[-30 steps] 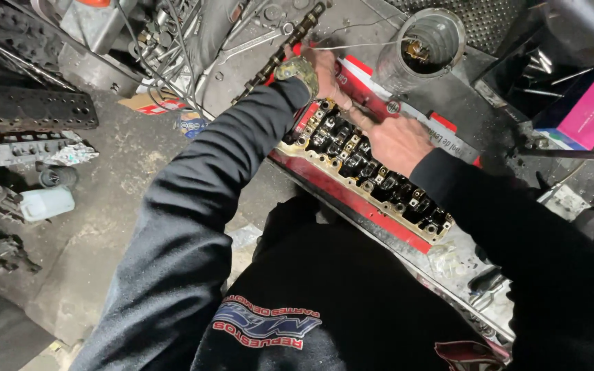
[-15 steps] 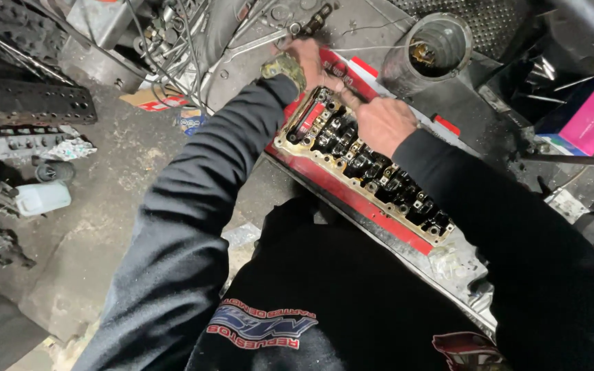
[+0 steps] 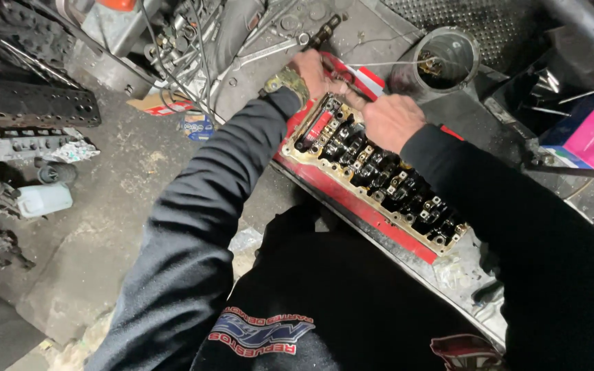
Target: The person uses a power impact wrench to remove bolts from a cylinder head placed on a workbench. They then use a screwdriver to pry out and remove the camshaft and other internal components, placing them into a container.
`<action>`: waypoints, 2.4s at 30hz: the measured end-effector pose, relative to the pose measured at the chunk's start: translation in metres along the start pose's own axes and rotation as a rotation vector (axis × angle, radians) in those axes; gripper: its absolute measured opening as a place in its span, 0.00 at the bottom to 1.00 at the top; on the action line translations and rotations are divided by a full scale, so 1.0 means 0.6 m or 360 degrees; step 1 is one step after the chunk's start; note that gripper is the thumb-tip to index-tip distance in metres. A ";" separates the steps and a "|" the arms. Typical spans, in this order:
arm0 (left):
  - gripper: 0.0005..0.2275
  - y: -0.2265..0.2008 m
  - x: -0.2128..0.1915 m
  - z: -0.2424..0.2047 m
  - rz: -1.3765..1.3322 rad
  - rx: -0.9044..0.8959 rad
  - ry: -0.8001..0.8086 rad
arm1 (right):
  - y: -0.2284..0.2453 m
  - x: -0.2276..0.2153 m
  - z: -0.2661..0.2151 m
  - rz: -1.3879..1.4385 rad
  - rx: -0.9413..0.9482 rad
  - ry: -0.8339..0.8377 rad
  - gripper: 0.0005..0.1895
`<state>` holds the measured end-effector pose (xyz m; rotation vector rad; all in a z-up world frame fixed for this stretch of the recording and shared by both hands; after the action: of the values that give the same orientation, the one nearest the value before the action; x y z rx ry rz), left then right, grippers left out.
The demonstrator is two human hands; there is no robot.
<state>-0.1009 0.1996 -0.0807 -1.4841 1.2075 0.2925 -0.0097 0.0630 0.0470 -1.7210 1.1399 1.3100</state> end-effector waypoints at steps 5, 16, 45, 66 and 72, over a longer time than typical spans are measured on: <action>0.19 0.032 -0.007 0.012 -0.0327 0.0174 -0.0220 | -0.006 -0.010 0.020 -0.0074 -0.0086 -0.0027 0.33; 0.10 0.027 -0.042 -0.041 -0.0234 -0.0130 -0.0002 | -0.006 -0.002 0.050 -0.0275 -0.0283 0.0220 0.38; 0.04 0.206 -0.047 -0.176 -0.1529 -0.0168 -0.0252 | 0.161 -0.036 -0.129 0.0349 0.0169 -0.0148 0.31; 0.13 0.107 -0.071 -0.160 -0.0793 0.0713 -0.0006 | 0.310 0.051 -0.084 0.0353 0.1825 0.0106 0.24; 0.12 0.071 -0.086 -0.155 -0.0788 0.0678 0.0117 | 0.295 0.056 -0.045 0.0310 0.1691 0.0112 0.24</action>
<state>-0.1966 0.1547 -0.0373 -1.3658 0.8511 -0.3375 -0.1598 -0.0370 0.0199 -0.8716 1.6529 0.5164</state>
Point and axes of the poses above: each hand's wrist, its own z-axis towards the middle knuckle, its own x-axis out of the palm, y = z × x, the point moved 10 cm from there along z, towards the middle knuckle, and after that the axes turned 5 degrees about -y, right-handed, at the moved point
